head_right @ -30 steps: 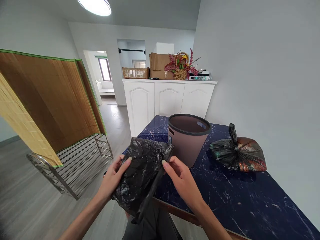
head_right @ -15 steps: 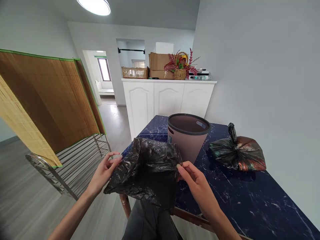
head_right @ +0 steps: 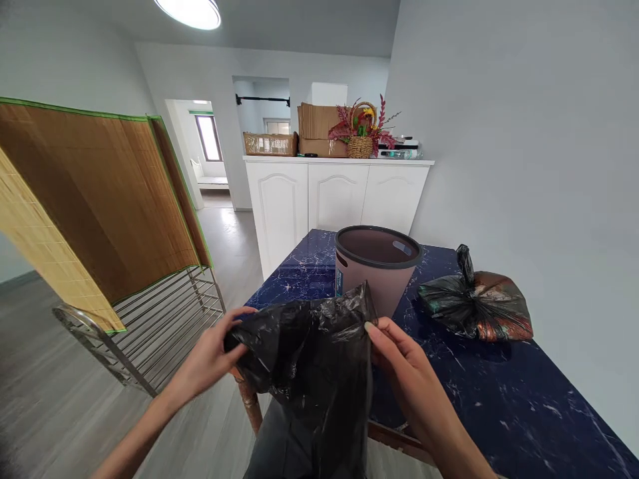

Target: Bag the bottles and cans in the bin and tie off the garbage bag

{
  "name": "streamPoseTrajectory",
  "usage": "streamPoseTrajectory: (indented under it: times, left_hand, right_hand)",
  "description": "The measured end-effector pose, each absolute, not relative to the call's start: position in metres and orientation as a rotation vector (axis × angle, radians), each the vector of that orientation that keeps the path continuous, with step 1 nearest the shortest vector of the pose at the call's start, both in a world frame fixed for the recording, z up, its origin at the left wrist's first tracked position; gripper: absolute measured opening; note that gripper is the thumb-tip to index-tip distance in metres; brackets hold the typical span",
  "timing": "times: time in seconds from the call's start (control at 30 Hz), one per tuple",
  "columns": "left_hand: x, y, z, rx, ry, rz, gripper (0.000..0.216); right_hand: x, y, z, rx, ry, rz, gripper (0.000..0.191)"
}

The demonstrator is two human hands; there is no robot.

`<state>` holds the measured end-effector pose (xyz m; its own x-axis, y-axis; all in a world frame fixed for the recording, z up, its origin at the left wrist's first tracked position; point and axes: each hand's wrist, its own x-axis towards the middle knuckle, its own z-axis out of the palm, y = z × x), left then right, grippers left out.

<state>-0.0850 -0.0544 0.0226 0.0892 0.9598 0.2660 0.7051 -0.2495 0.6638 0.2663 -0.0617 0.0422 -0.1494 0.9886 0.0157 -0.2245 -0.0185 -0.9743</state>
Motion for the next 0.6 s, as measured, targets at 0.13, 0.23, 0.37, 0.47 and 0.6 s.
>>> streamPoseTrajectory:
  times: [0.13, 0.23, 0.37, 0.47, 0.6]
  left_hand:
    - [-0.129, -0.023, 0.03, 1.93, 2.004, 1.003, 0.062]
    - [-0.133, -0.022, 0.042, 2.067, 2.283, 1.056, 0.077]
    - [-0.086, -0.059, 0.075, 2.57, 1.885, 1.096, 0.079]
    - [-0.037, -0.092, 0.099, 2.595, 1.289, 0.938, 0.053]
    - [0.01, -0.108, 0.105, 2.244, 1.141, 0.997, 0.048]
  right_hand:
    - [0.278, -0.06, 0.04, -1.019, -1.03, 1.294, 0.037]
    - [0.278, -0.06, 0.036, -1.051, -1.038, 1.245, 0.036]
    - [0.266, -0.063, 0.039, -1.014, -1.13, 1.281, 0.04]
    - [0.252, -0.066, 0.049, -0.953, -1.198, 1.329, 0.037]
    - [0.236, -0.071, 0.066, -0.86, -1.372, 1.328, 0.031]
